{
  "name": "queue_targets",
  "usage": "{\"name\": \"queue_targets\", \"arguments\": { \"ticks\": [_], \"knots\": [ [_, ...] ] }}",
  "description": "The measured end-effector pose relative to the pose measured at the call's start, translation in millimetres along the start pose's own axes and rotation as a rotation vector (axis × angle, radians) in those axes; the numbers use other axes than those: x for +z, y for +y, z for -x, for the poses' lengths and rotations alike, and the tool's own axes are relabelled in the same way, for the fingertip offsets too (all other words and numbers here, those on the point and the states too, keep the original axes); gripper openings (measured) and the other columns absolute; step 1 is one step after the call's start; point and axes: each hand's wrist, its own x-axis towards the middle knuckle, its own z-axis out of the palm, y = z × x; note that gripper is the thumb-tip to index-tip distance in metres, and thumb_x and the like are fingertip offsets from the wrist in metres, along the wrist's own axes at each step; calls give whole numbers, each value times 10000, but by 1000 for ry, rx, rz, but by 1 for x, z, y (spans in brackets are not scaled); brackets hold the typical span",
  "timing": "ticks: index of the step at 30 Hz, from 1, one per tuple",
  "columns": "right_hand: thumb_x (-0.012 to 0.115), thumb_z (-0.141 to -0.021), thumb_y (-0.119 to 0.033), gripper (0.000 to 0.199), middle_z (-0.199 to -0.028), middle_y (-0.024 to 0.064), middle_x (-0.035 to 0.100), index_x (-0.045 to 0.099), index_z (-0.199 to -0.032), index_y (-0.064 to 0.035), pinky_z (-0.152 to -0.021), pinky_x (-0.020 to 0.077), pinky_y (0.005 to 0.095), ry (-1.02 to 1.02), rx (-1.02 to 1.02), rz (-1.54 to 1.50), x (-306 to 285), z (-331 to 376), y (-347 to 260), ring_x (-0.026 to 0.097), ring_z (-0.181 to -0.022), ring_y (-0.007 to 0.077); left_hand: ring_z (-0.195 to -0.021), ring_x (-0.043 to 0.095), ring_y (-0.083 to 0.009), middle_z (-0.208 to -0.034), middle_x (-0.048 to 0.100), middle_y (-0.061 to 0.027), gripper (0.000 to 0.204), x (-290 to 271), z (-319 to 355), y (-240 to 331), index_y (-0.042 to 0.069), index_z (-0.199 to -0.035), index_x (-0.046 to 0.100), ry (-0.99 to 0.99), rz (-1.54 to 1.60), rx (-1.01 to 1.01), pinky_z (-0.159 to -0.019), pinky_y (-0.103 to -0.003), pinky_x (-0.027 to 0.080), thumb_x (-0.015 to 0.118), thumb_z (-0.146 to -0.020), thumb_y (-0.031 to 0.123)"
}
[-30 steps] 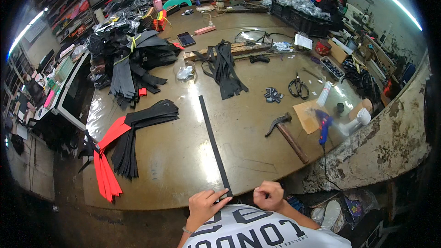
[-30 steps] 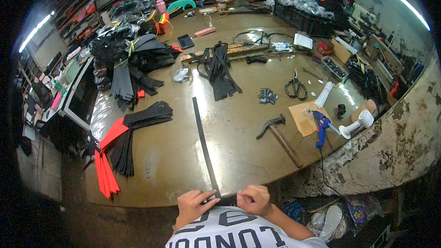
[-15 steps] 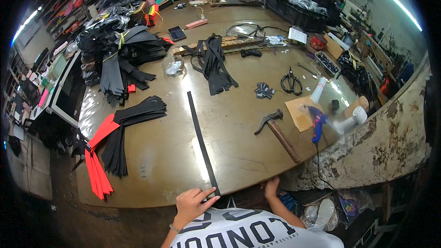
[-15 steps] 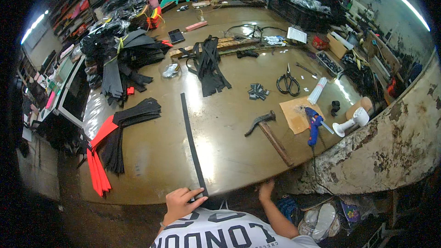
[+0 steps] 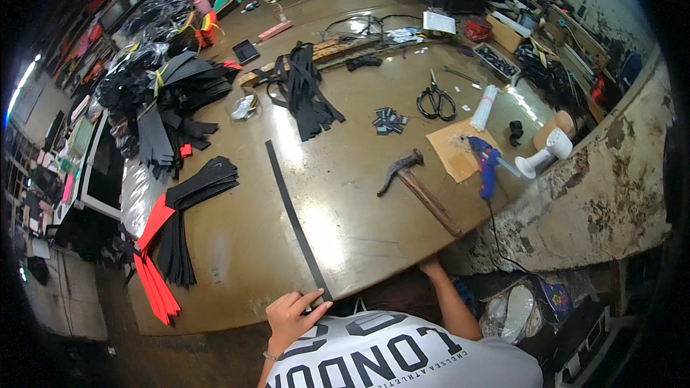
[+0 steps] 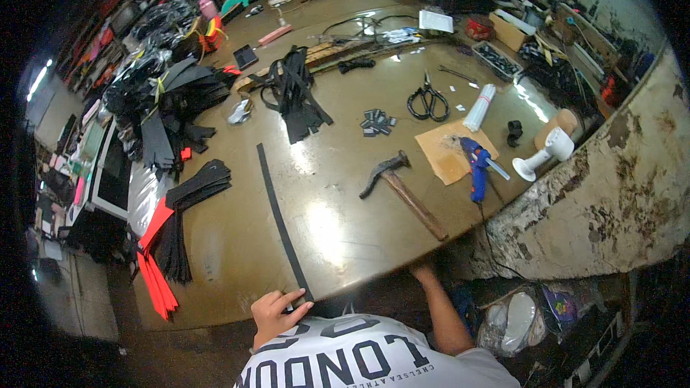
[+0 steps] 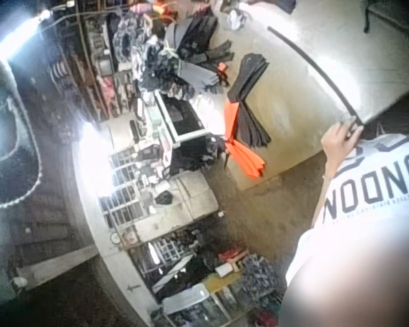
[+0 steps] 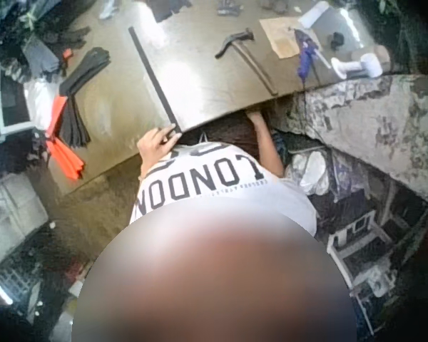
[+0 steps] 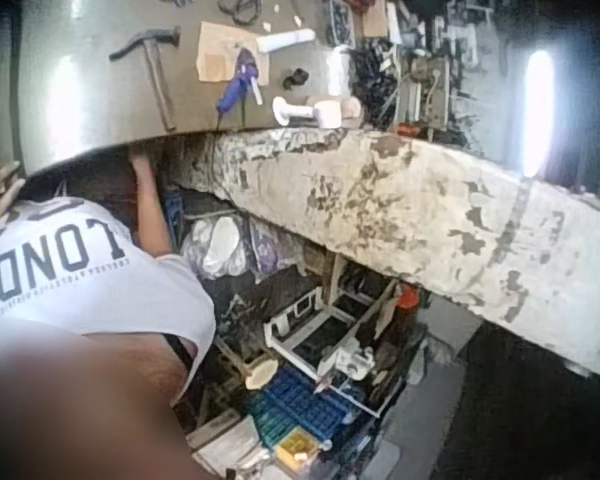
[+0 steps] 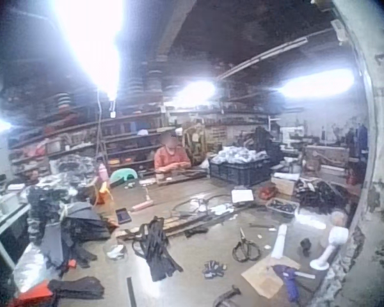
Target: The person repeatedly assembles straps by applying hot glue to red and black fabric strips, attaching small metal buckles, and pressing them together. The person uses a hot glue gun and handles multiple straps one at a time on a cluttered workbench.
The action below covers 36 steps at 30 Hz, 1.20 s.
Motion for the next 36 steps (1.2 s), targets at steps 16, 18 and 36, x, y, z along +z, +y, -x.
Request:
{"name": "queue_targets", "arguments": {
  "ticks": [16, 18, 36],
  "knots": [
    [716, -898, -227, 389, -1105, 115, 613, 554, -1154, 15, -870, 456, 286, 914, 168, -618, -270, 28, -75, 573, -1018, 180, -492, 451, -182, -577, 434, -31, 308, 1, -1, -1, 143, -912, 755, 22, 14, 17, -462, -313, 355, 865, -644, 247],
    [746, -872, -227, 661, -1296, 165, 524, 395, -1382, 4, -1002, 427, 346, 879, -54, -681, -277, -19, -78, 508, -1218, 240, -495, 460, -178, -580, 433, -24, 304, 1, 0, -2, 153, -915, 757, 33, -3, 21, -465, -313, 369, 858, -653, 270],
    [757, -837, -281, 503, -938, 145, 679, 490, -1197, -51, -751, 530, 338, -252, -632, -315, -245, -46, -321, 691, -845, 245, -513, 494, -157, -605, 457, 6, 252, -2, 5, -7, 199, -965, 737, 26, 46, -15, -470, -297, 393, 778, -756, 334]
  ]
}}
